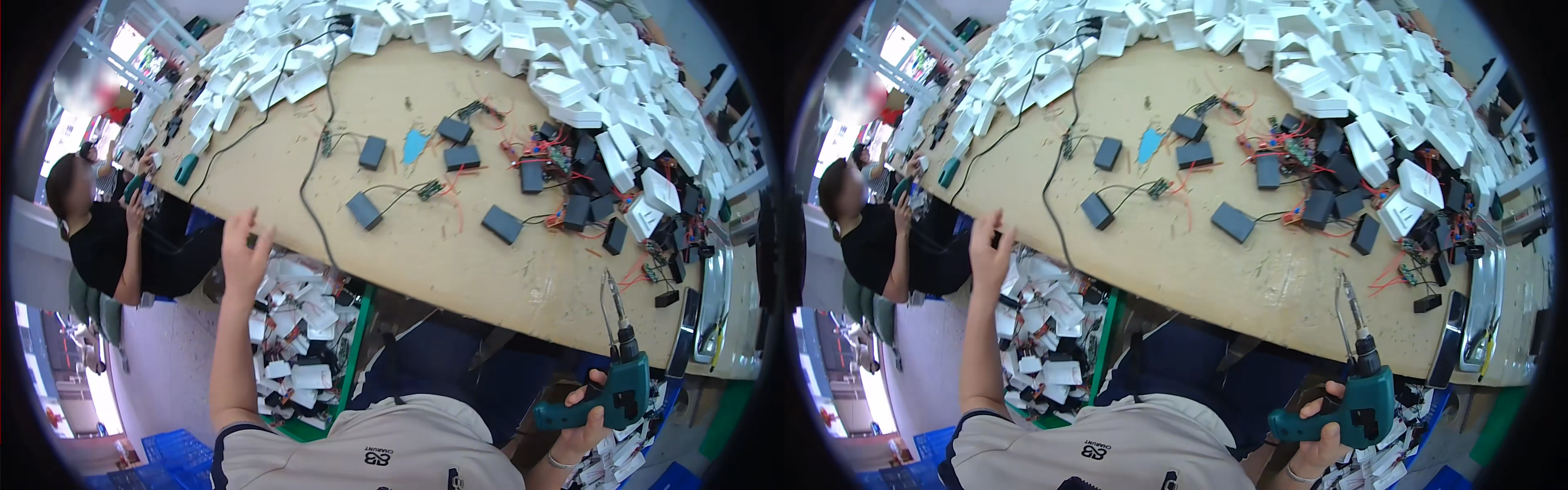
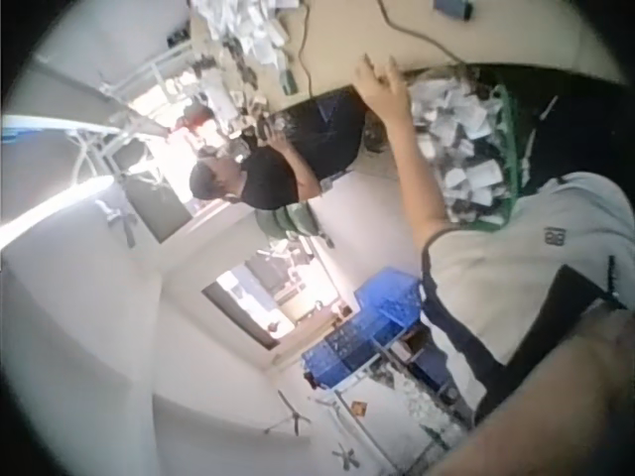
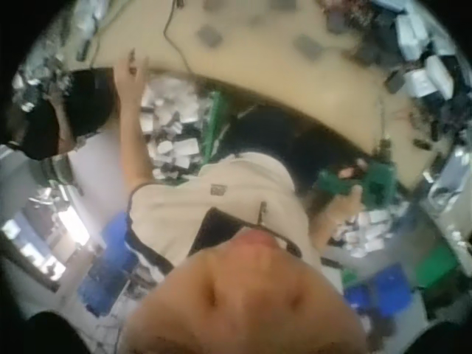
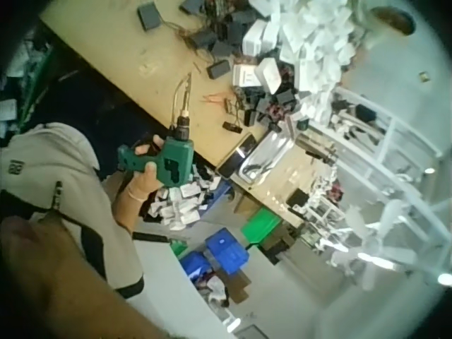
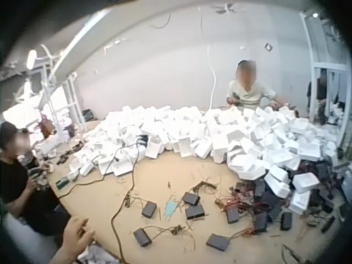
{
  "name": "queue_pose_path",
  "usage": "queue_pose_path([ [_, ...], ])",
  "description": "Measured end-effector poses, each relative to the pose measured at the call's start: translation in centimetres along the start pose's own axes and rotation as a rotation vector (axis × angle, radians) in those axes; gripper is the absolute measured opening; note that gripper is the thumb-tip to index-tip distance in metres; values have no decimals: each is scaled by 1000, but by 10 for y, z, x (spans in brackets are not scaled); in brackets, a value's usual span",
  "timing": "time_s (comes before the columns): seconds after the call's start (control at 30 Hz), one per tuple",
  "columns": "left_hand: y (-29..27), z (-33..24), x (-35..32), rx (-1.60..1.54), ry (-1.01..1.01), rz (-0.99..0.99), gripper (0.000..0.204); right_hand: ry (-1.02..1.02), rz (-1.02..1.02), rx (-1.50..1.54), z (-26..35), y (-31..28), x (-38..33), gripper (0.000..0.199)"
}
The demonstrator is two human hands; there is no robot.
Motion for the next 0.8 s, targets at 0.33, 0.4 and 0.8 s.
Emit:
queue_pose_path([
  [0.33, 129, -93, 274, -383, 185, -31, 57, 282, 21, 387, -13, -22, 14, 50],
  [0.4, 191, -117, 322, -455, 67, 142, 64, 371, 17, 465, -15, -25, 19, 50],
  [0.8, 373, -203, 474, -49, 103, 183, 75, 144, -53, 437, -7, 51, 117, 62],
])
Point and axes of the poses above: each hand's wrist, its own x-axis towards the middle knuckle, its own y-axis out of the palm, z = x × y, the point moved 6 cm from there along x, towards the middle knuckle, and after that the axes turned 7 degrees about -z, right-handed, at the moved point
